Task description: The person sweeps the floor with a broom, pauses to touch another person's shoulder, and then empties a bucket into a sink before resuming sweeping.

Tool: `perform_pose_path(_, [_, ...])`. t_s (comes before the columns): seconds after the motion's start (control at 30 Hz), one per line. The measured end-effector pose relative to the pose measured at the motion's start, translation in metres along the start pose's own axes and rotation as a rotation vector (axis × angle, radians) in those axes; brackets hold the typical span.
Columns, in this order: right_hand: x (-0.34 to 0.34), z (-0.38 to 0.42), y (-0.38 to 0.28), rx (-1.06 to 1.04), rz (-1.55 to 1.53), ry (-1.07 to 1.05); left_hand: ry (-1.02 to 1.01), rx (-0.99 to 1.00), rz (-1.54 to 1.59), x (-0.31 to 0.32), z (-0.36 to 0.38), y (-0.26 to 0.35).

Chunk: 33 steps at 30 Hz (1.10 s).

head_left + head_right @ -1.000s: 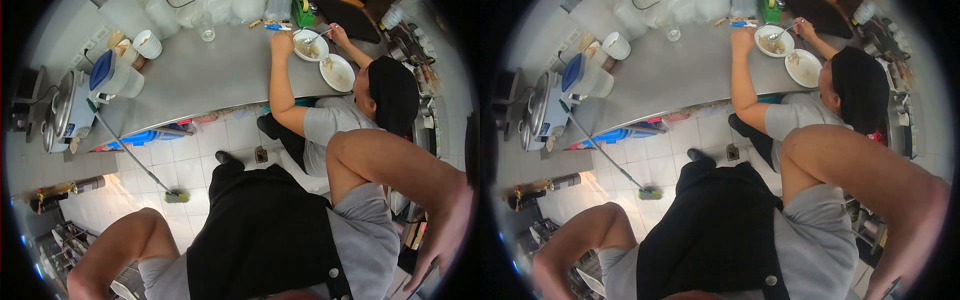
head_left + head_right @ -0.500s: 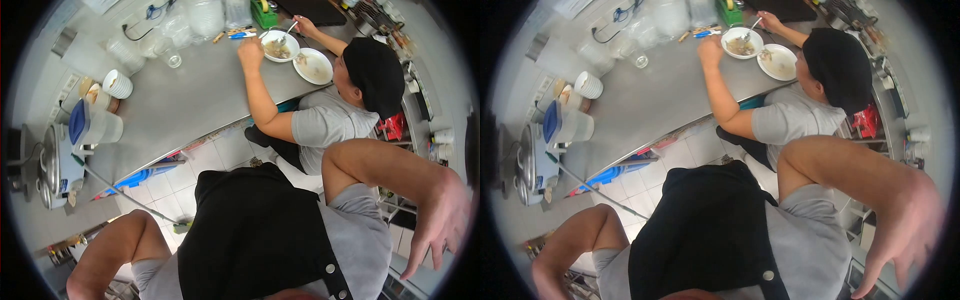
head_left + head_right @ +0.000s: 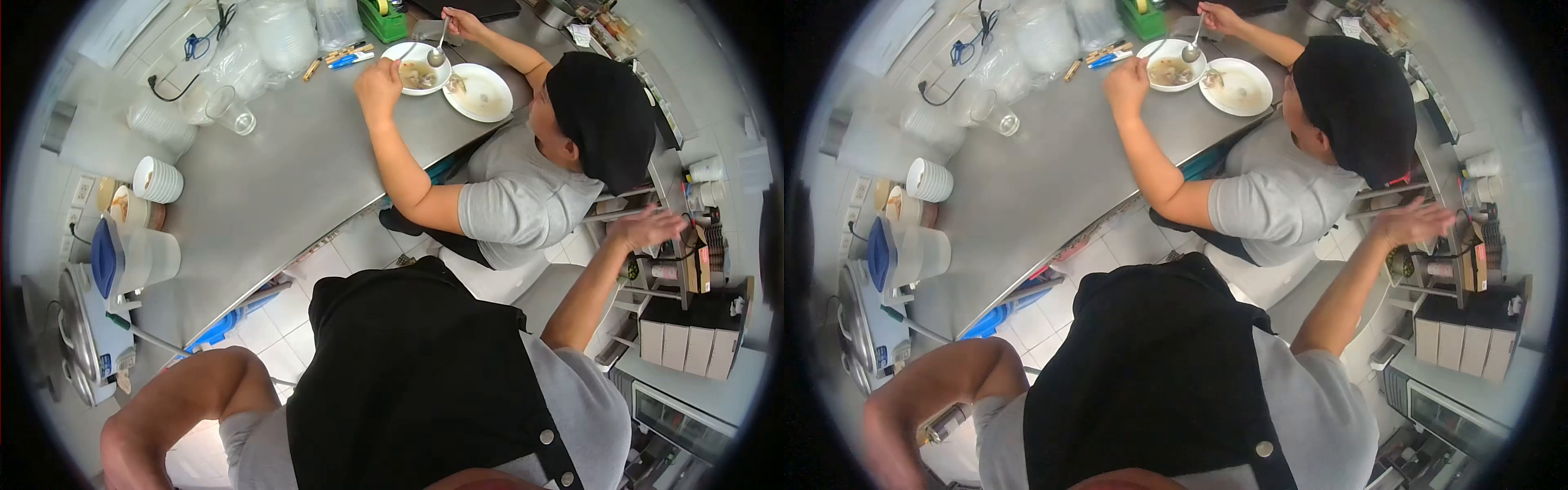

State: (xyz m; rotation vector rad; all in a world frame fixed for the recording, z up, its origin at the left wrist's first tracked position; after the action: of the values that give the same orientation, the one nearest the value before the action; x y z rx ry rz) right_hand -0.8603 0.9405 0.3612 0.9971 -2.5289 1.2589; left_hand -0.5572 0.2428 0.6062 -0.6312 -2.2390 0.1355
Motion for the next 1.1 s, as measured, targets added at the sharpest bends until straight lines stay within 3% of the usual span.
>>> perform_pose_path(0.03, [-0.016,0.003,0.028,0.119,0.054,0.046,0.005,-0.001,0.001,-0.002,0.007,-0.002])
perform_pose_path(0.1, [-0.03,0.017,0.061,0.247,0.104,0.09,-0.168,-0.242,0.068,0.001,0.028,-0.016])
perform_pose_path(0.17, [-0.021,0.039,0.085,0.569,0.123,-0.139,-0.512,-0.233,-0.366,0.042,0.086,-0.009])
perform_pose_path(0.2, [-0.019,0.048,0.093,0.643,0.11,-0.206,-0.581,-0.53,-0.323,0.058,0.132,0.0])
perform_pose_path(0.23, [-0.017,0.058,0.098,0.691,0.097,-0.225,-0.548,-0.766,-0.105,0.009,0.175,-0.012])
perform_pose_path(0.3, [-0.017,0.07,0.105,0.766,0.079,-0.249,-1.051,-1.089,-0.097,-0.012,0.271,0.009])
perform_pose_path(0.33, [-0.02,0.071,0.105,0.782,0.072,-0.246,-1.413,-1.14,-0.208,-0.015,0.303,0.016])
perform_pose_path(0.37, [-0.023,0.074,0.105,0.798,0.07,-0.245,-1.539,-1.064,-0.304,-0.038,0.347,0.024])
perform_pose_path(0.47, [-0.03,0.082,0.102,0.818,0.067,-0.23,-1.702,-1.152,-0.398,-0.115,0.434,0.055])
perform_pose_path(0.53, [-0.034,0.087,0.101,0.827,0.061,-0.218,-1.833,-0.743,-0.654,-0.135,0.447,0.071])
perform_pose_path(0.7, [-0.049,0.122,0.073,0.812,0.047,-0.184,-1.882,-0.784,-0.723,-0.143,0.457,0.074])
perform_pose_path(0.77, [-0.034,0.139,0.021,0.359,0.382,-0.439,-1.86,-0.747,-0.717,-0.144,0.458,0.071])
perform_pose_path(0.87, [-0.041,0.156,0.011,0.37,0.488,-0.478,-1.786,-0.873,-0.671,-0.146,0.452,0.074])
perform_pose_path(0.93, [-0.045,0.151,0.024,0.366,0.429,-0.489,-1.412,-1.18,-0.755,-0.153,0.442,0.067])
perform_pose_path(0.97, [-0.048,0.148,0.034,0.358,0.371,-0.5,-1.422,-1.174,-0.759,-0.155,0.436,0.068])
perform_pose_path(1.03, [-0.051,0.14,0.055,0.352,0.372,-0.523,-0.857,-1.649,-0.825,-0.176,0.416,0.068])
perform_pose_path(1.1, [-0.039,0.123,0.057,0.332,0.291,-0.426,-0.827,-1.63,-0.89,-0.172,0.389,0.069])
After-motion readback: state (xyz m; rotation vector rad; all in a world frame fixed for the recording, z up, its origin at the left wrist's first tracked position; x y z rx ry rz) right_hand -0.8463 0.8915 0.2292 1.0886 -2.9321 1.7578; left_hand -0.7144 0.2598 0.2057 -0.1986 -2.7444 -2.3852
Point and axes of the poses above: each hand's wrist, its own z-axis away from the middle knuckle, its own x-axis out of the palm, y = z × x, the point moved 4 cm from there along -z, towards the middle knuckle, and after that the axes turned 9 degrees about -x, right-handed, at the moved point
